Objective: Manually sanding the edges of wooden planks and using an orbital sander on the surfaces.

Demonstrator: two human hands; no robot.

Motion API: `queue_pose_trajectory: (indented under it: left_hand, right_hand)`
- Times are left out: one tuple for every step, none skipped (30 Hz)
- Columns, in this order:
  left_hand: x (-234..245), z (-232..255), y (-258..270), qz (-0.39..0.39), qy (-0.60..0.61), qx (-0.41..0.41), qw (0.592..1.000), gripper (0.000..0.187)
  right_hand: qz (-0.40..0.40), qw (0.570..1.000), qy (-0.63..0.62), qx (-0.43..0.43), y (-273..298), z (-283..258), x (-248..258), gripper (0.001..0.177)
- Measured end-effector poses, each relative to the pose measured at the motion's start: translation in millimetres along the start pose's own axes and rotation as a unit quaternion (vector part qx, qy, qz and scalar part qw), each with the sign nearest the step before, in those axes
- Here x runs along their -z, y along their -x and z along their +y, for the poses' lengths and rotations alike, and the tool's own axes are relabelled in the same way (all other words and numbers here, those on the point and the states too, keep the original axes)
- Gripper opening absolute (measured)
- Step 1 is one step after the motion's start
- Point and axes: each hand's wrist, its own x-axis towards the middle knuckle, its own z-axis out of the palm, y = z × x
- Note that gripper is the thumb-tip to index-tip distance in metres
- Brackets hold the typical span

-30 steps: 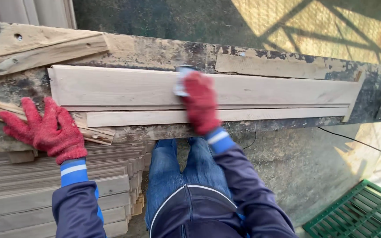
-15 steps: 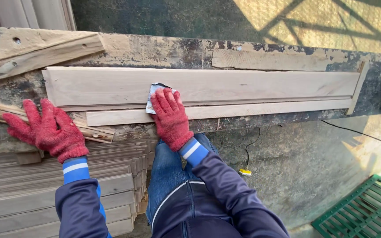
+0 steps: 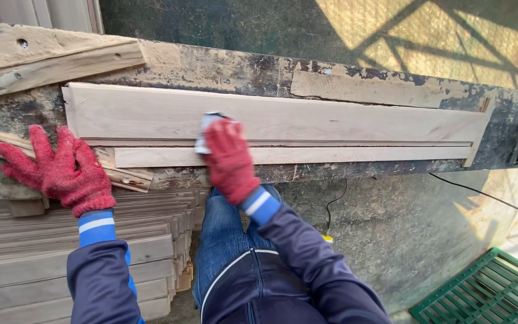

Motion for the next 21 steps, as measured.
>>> queue_pose_trajectory:
  left_hand:
    - [-1,0,0,0.003,-0.002,-0.001,1.000,0.023]
    - [0,0,1,0.004,-0.006,-0.010,1.000,0.023]
    - [0,-2,1,0.006,-0.011,-0.020,1.000,0.023]
    - [0,-2,1,0.001,-0.009,-0.025,1.000,0.023]
    - [0,-3,2,-0.002,-0.009,-0.021,1.000,0.024]
    - [-1,-2,5,0.000,-0.007,-0.008,1.000,0.025]
    - [-1,0,1,0.002,-0.005,-0.004,1.000,0.025]
    - [0,3,1,0.003,0.000,0.001,1.000,0.023]
    - [3,5,1,0.004,0.004,0.006,1.000,0.021]
    - [2,3,0,0.009,0.005,0.010,1.000,0.021]
    - [1,1,0,0.016,-0.011,-0.016,1.000,0.021]
    - [1,0,4,0.022,-0.027,-0.038,0.999,0.021]
    - [-2,-2,5,0.028,-0.028,-0.030,0.999,0.021]
    - [-5,-4,5,0.037,-0.026,-0.028,0.999,0.020]
    - [-8,-6,6,0.045,-0.025,-0.025,0.998,0.019]
    - [-10,-9,5,0.050,-0.031,-0.014,0.998,0.019]
    - [-12,-12,5,0.053,-0.031,-0.033,0.998,0.019]
    - [-13,-16,5,0.060,-0.034,-0.050,0.996,0.019]
    - [-14,-21,9,0.068,-0.043,-0.036,0.996,0.019]
    - [-18,-25,13,0.061,-0.100,-0.032,0.993,0.019]
    - [-22,-28,16,0.053,-0.156,-0.027,0.986,0.020]
  right_hand:
    - [0.002,1.000,-0.002,0.001,-4,8,5,0.071]
    - [-0.036,0.997,0.036,0.052,-7,13,10,0.069]
    - [-0.075,0.989,0.074,0.103,-9,19,14,0.066]
    - [-0.075,0.990,0.074,0.096,9,54,32,0.066]
    - [-0.033,0.997,0.059,0.041,29,88,49,0.062]
    - [0.008,0.999,0.046,-0.005,44,125,69,0.058]
    - [0.007,0.999,0.049,-0.001,56,151,84,0.058]
    - [0.028,0.996,0.061,-0.060,71,177,100,0.047]
    - [0.050,0.989,0.072,-0.118,86,203,117,0.041]
    - [0.051,0.990,0.073,-0.111,85,203,109,0.041]
    - [0.056,0.992,0.069,-0.094,85,203,101,0.044]
    - [0.058,0.993,0.065,-0.074,86,205,95,0.049]
    - [0.057,0.994,0.065,-0.065,49,169,94,0.049]
    - [0.027,1.000,0.015,-0.004,17,129,93,0.043]
    - [-0.004,0.998,-0.034,0.056,-10,86,95,0.036]
    - [-0.009,0.997,-0.038,0.068,-26,72,74,0.036]
    - [-0.033,0.989,-0.022,0.140,-41,56,52,0.048]
    - [-0.053,0.975,-0.007,0.217,-57,40,30,0.061]
    - [-0.057,0.971,-0.013,0.234,-70,28,28,0.061]
    - [-0.073,0.961,-0.019,0.265,-80,18,27,0.061]
    - [-0.088,0.951,-0.025,0.295,-90,7,27,0.061]
